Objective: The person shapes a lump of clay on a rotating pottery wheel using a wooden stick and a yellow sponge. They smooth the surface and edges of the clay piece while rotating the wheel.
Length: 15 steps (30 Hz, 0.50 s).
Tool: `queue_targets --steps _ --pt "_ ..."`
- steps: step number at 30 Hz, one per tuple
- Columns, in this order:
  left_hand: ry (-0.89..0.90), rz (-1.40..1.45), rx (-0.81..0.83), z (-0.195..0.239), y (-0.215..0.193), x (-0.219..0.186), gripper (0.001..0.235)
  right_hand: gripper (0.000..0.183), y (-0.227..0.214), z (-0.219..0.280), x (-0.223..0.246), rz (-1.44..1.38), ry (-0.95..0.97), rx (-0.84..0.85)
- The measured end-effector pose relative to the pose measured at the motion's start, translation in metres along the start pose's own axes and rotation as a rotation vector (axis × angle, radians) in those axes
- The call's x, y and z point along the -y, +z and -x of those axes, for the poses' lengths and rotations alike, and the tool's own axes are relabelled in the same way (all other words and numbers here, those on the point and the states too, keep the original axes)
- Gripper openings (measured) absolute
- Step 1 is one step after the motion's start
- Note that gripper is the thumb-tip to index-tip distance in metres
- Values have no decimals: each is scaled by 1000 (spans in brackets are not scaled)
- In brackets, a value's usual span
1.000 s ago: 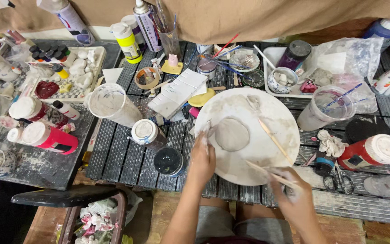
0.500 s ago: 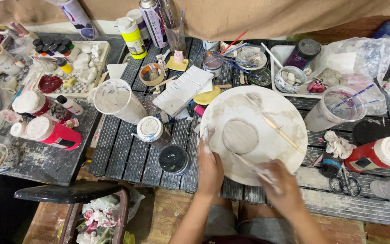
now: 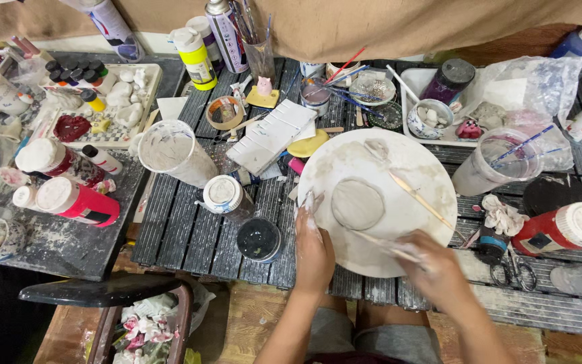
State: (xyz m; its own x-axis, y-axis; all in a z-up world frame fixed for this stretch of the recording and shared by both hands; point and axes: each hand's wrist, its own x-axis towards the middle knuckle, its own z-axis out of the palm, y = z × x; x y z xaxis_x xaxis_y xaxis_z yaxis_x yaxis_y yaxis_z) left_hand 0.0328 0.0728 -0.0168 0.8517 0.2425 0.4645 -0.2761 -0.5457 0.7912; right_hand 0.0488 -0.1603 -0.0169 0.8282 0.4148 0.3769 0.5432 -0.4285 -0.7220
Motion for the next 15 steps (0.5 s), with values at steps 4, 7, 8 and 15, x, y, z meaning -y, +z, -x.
queue_targets --steps 4,7,8,15 --pt "-20 22 4 1 -2 -1 57 25 -15 4 5 21 133 -11" --pt "-9 25 1 -1 -1 -2 61 25 3 5 5 33 85 -20" --pt "2 15 -5 -2 1 -2 59 23 14 6 4 31 -48 -39" --pt "22 -45 6 -1 -1 -2 61 18 -11 16 -7 40 77 -44"
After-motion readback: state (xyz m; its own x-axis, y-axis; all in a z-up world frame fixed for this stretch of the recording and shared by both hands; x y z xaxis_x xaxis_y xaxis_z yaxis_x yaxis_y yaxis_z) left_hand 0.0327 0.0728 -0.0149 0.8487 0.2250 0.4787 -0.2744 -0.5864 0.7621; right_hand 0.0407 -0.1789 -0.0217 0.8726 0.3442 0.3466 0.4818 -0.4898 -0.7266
